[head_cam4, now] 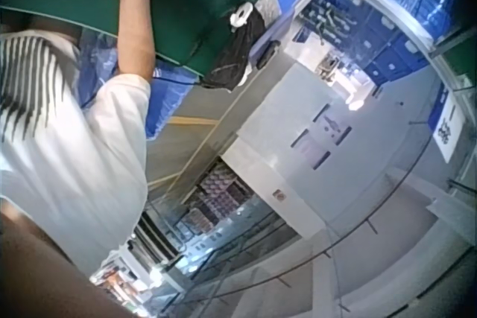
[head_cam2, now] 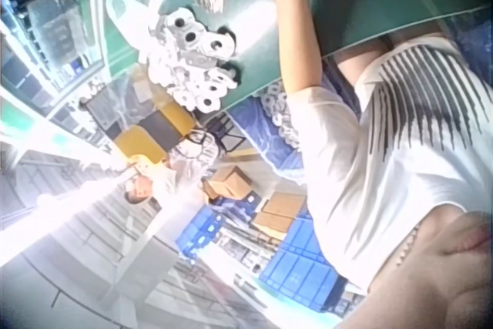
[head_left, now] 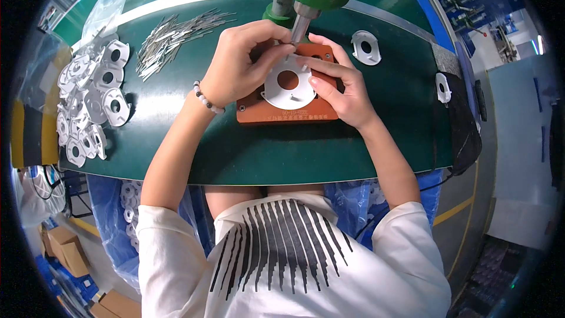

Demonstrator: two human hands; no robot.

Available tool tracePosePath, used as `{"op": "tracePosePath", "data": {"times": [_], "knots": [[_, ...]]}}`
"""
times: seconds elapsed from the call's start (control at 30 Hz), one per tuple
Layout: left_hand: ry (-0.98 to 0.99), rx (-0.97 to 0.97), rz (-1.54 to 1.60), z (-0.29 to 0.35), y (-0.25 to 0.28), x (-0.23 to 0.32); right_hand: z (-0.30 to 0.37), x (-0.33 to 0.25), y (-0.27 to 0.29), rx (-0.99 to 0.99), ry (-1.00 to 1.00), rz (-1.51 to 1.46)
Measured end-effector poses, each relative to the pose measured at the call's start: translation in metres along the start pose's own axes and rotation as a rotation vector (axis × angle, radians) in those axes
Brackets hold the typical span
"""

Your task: Using a manual press to insert metal pins into plastic parts.

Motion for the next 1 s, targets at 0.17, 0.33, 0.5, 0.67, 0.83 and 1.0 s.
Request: {"op": "tracePosePath", "data": {"times": [0.17, 0.33, 0.5, 0.67, 0.83, 1.0], "knots": [[0.004, 0.029, 0.03, 0.0024, 0.0005, 0.0003, -0.0012, -0.0063, 0.0009, -0.009, 0.015, 0.037], [0.112, -0.002, 0.12, 0.0038, -0.0009, 0.0013, -0.0004, -0.0066, 0.0029, -0.013, 0.0, 0.052], [0.044, -0.033, 0.075, 0.003, 0.0012, 0.0011, -0.0004, -0.0065, 0.0018, -0.019, 0.003, 0.067], [0.018, -0.041, 0.063, 0.0017, 0.0012, 0.0001, -0.0001, -0.0068, 0.0018, -0.022, -0.003, 0.091], [-0.021, -0.039, 0.051, 0.0008, -0.0003, -0.0011, -0.0002, -0.0057, 0.0028, -0.026, -0.01, 0.036], [-0.028, -0.054, 0.029, 0.002, 0.0023, -0.0037, -0.0016, -0.0088, 0.0016, -0.036, -0.013, 0.047]]}}
Point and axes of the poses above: each hand's wrist, its own z-axis away from the middle knuckle, its own y-axis out of the back of the hand, x = y × z, the point moved 1 cm from there along -z, towards the middle knuckle, and after that the axes turned 9 degrees about -y, right-handed, at the moved point
